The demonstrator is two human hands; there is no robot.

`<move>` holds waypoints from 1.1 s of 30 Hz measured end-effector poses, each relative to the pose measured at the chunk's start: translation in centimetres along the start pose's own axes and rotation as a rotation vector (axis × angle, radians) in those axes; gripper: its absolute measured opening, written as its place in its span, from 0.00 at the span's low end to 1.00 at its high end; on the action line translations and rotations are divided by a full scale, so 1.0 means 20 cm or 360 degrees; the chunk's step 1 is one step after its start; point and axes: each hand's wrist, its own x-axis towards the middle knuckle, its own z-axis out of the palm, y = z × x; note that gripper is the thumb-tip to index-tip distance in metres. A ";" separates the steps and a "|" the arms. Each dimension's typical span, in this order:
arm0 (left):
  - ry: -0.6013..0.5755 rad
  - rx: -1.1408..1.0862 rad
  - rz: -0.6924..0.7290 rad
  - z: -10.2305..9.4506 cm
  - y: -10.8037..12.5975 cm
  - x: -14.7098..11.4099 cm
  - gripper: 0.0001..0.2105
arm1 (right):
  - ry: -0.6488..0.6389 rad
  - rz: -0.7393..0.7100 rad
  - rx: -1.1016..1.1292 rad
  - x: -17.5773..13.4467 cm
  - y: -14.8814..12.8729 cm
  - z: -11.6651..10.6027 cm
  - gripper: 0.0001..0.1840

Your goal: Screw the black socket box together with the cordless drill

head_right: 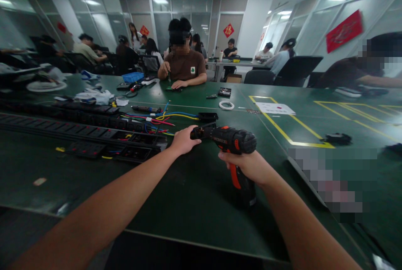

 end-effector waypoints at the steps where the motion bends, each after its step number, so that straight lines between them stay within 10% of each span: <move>1: 0.0000 -0.0001 0.0002 0.00 0.00 0.00 0.29 | -0.0001 -0.0002 0.0010 0.00 0.00 0.00 0.18; 33: -0.0014 -0.0010 -0.0003 -0.01 0.01 -0.01 0.29 | -0.0042 -0.0017 -0.0003 0.02 0.04 -0.02 0.19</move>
